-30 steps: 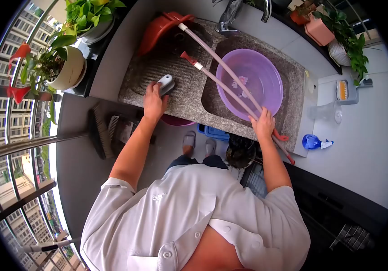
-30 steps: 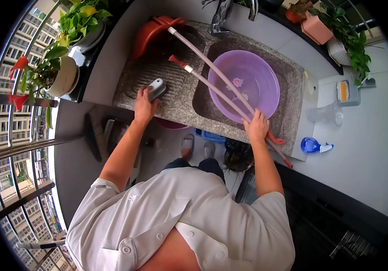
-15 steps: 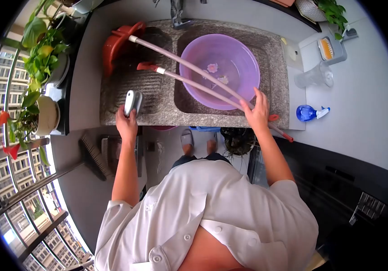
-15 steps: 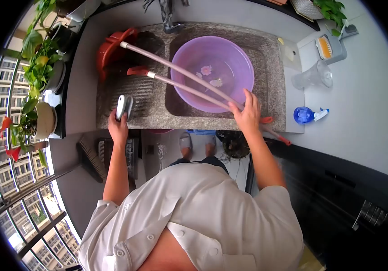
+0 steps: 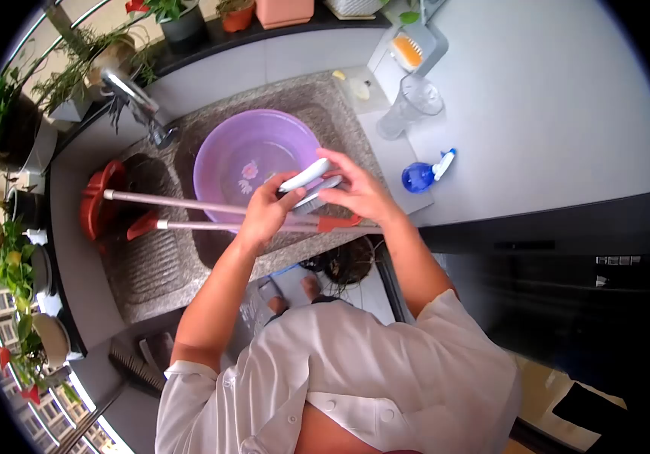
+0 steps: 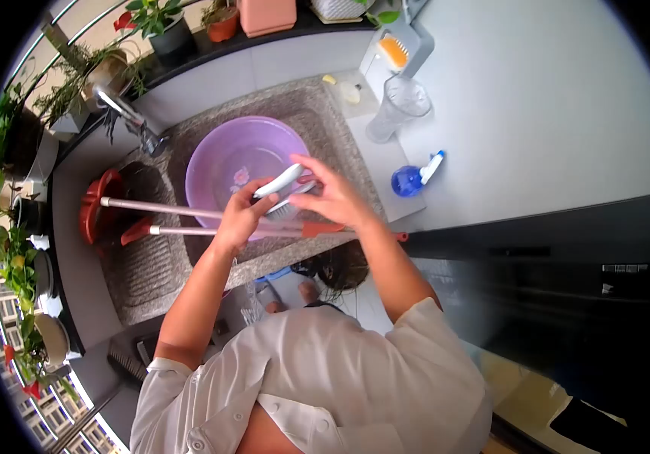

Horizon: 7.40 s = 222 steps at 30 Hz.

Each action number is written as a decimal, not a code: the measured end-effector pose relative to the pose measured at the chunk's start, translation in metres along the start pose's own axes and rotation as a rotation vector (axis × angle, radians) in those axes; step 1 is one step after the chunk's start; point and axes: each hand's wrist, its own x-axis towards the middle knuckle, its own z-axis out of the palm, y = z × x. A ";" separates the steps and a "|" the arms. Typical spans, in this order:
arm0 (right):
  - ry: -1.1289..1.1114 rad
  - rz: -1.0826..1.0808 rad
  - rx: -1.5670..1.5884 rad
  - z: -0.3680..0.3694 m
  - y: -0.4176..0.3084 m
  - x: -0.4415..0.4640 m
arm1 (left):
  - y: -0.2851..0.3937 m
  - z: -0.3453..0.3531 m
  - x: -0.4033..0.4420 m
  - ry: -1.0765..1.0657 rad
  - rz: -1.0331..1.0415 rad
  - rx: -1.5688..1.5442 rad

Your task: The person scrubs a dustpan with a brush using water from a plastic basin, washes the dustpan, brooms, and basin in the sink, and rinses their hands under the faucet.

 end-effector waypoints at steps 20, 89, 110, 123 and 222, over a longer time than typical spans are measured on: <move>0.495 -0.248 -0.579 -0.101 -0.116 0.007 | 0.085 0.083 0.108 -0.138 0.152 -0.391; 0.469 0.193 -0.144 0.095 0.025 -0.075 | 0.047 -0.311 0.080 0.599 0.015 1.176; 0.605 0.305 -0.879 0.039 0.191 0.137 | -0.050 -0.220 0.118 0.573 -0.275 -0.990; 0.323 -0.269 -0.081 0.287 0.121 0.237 | -0.201 -0.268 0.247 0.438 -0.286 -0.513; 0.543 0.926 0.331 -0.039 0.270 0.112 | -0.018 -0.210 -0.028 0.612 0.601 0.945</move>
